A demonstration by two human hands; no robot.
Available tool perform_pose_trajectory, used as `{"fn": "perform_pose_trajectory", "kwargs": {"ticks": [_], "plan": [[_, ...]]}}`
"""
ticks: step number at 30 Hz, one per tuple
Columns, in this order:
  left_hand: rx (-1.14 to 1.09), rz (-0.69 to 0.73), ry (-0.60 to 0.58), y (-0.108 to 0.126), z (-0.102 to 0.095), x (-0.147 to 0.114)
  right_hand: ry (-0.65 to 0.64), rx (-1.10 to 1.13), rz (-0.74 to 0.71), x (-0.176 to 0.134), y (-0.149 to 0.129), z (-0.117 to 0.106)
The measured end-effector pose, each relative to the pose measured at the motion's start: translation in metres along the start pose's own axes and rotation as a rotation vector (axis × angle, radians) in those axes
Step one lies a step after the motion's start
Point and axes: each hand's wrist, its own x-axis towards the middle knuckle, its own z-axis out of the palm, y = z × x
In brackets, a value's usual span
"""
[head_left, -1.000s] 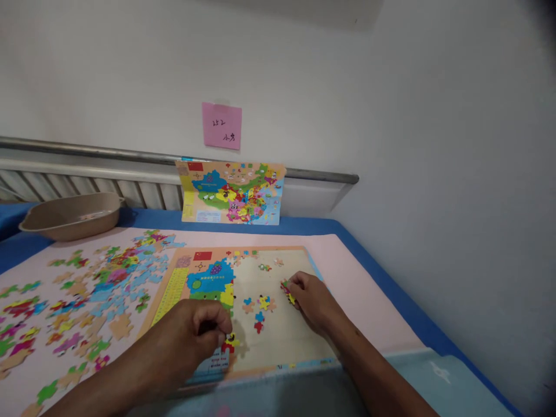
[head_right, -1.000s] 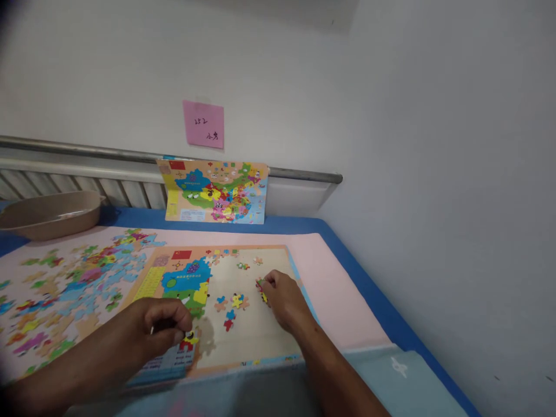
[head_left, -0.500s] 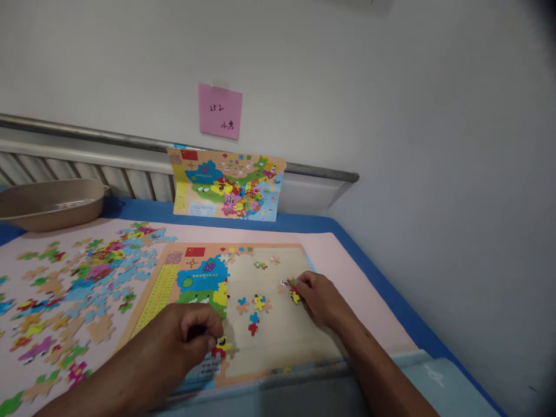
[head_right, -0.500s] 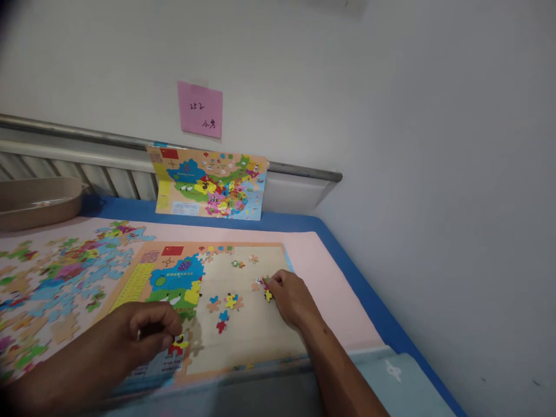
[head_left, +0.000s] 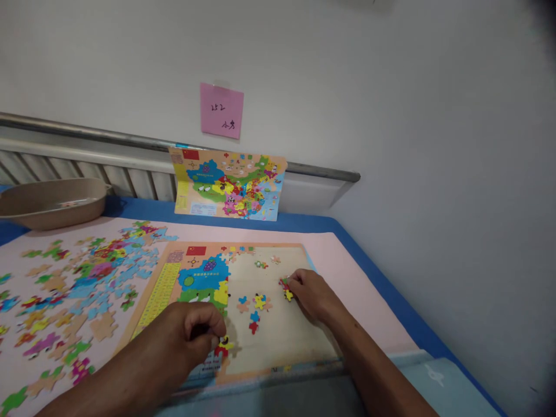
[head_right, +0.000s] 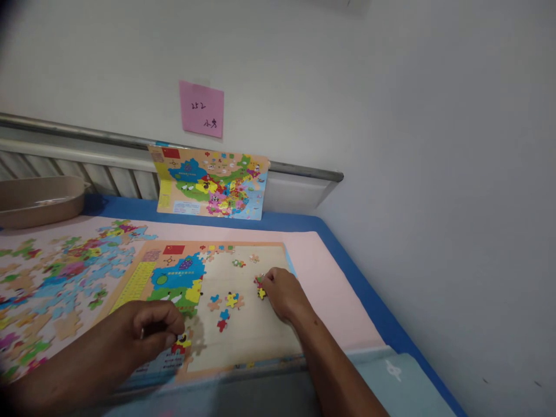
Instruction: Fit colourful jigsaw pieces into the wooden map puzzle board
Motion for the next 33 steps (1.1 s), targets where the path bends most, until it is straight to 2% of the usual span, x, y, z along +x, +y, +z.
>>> {"fn": "perform_pose_trajectory", "kwargs": {"ticks": [4, 9, 14, 17, 20, 26, 33], "plan": [[0.031, 0.006, -0.018, 0.003, -0.001, -0.001, -0.037, 0.024, 0.027, 0.005, 0.005, -0.003], [0.023, 0.008, -0.029, 0.003, -0.002, -0.001, -0.121, 0.03, -0.01, -0.01, 0.004, 0.002], [0.015, 0.02, -0.009, 0.006, -0.002, -0.003, -0.086, -0.078, -0.054, -0.025, -0.004, -0.005], [0.006, 0.015, -0.01, 0.006, -0.002, -0.002, -0.041, -0.142, -0.058, -0.027, -0.002, -0.013], [0.014, 0.01, -0.005, 0.003, -0.001, -0.001, -0.051, -0.126, -0.081, -0.025, 0.003, -0.018], [0.024, 0.023, -0.002, -0.004, 0.001, 0.0, -0.101, -0.06, -0.199, -0.026, 0.008, -0.01], [0.025, 0.041, -0.003, -0.005, 0.001, 0.0, -0.078, -0.165, -0.168, -0.025, 0.004, -0.003]]}}
